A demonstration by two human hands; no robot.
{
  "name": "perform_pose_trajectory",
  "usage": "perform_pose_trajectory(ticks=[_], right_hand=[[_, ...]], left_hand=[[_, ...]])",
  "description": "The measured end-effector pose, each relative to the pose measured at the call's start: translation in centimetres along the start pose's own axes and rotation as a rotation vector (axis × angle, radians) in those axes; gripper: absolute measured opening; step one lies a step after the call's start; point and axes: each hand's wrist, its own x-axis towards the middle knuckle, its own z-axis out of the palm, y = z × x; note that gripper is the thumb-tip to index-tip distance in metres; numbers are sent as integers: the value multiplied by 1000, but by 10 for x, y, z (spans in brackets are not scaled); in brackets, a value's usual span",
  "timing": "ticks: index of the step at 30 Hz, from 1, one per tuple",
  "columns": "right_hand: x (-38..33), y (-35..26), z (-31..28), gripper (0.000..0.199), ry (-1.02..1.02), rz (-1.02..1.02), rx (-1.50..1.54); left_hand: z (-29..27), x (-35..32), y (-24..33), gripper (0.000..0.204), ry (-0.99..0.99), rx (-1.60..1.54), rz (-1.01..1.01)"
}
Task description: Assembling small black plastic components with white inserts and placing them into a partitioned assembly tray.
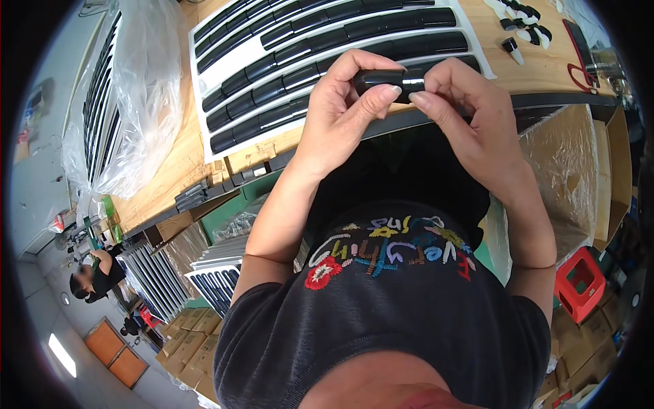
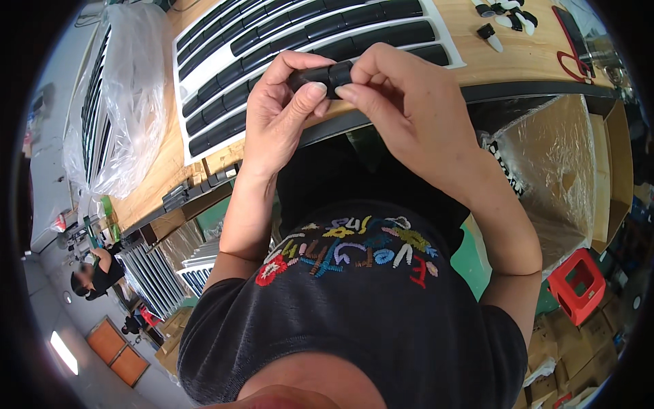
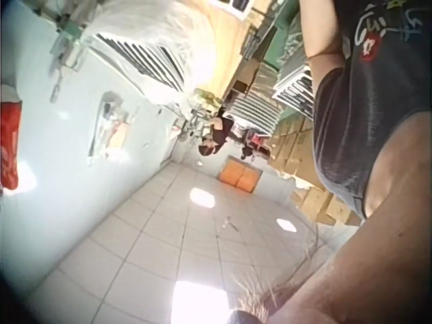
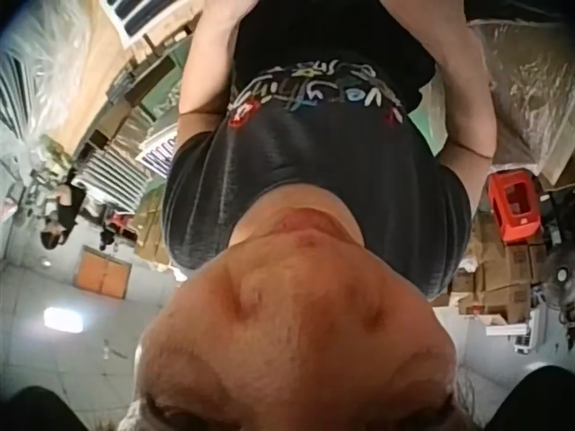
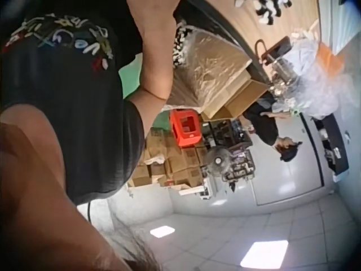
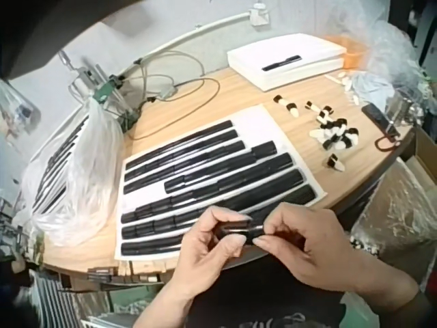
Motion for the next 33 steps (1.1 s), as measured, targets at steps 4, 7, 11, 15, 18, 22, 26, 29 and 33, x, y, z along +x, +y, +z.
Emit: perform_pose_trajectory(ticks=[4,7,11,15,18,22,26,29,33], right_hand=[[0,-6,-9,15,-90,17,-40],[0,-10,-14,19,-164,27,-67],[1,-8,-14,22,-188,-11,-81],[6,7,-5,22,-152,-10,-68],[19,28,-13,23,-155,-35,-79],[69,64,-69,27,96,27,-415],[111,93,-120,19,124,106,-620],[129,95,-112,22,47,258,-553],[141,109,-109,24,-60,263,-464]], left_hand=[[2,-4,8,21,-63,-75,-66],[8,-8,8,18,-83,-122,-87],[21,-15,5,20,-55,-129,-97],[24,-15,-6,18,86,-209,-166],[13,-2,-13,23,55,-111,-275],[-5,40,-26,40,191,307,55],[-41,62,-21,16,196,629,81],[-59,89,-14,13,179,889,186],[-88,156,-34,20,12,1189,565]])
